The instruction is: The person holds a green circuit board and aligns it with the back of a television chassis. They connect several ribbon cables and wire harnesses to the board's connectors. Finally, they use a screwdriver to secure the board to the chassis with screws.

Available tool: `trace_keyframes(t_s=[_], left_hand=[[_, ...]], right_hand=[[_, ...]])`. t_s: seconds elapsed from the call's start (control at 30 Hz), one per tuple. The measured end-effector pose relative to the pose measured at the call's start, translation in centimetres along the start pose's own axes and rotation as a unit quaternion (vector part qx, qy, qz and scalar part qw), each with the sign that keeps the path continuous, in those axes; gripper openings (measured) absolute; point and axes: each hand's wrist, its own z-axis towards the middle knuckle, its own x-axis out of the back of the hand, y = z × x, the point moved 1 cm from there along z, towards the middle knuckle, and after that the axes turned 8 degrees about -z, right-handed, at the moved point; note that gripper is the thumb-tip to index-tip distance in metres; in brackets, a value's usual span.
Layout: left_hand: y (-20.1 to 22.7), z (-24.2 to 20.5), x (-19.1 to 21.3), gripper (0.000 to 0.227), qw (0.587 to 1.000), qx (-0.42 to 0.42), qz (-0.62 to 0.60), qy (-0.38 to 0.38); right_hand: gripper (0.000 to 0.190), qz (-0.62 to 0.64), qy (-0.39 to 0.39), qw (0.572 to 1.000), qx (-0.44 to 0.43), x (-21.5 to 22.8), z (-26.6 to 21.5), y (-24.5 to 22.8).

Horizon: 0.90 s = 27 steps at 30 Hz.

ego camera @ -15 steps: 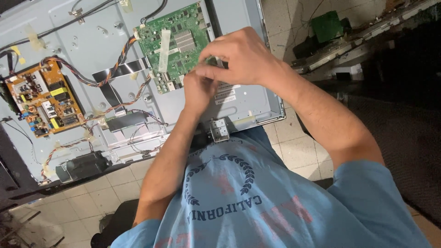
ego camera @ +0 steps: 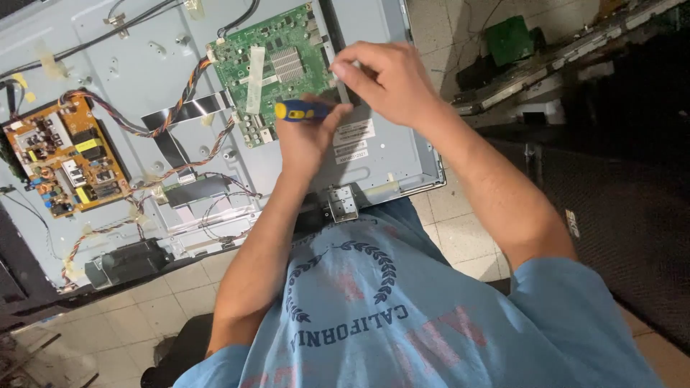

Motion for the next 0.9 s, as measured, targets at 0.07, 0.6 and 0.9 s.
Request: trace_keyframes(t_s=[0.07,0.6,0.9], left_hand=[[0.4,-0.2,0.3,0.028,1.0,0.002,-0.007,0.01],[0.2,-0.8,2.2,0.02,0.993,-0.062,-0.099,0.029],[1.5,-0.2,1.1,0.02,0.999,-0.027,-0.023,0.005]], right_hand=[[0.022,0.013,-0.077,0.994,-0.083,-0.6,-1.4,0.2],[0.031,-0.006,0.019,0.978,-0.207,-5.9,-8.8,1.0],[0.015,-0.098,0.088,0.978,-0.164,-7.4,-9.7,2.2]])
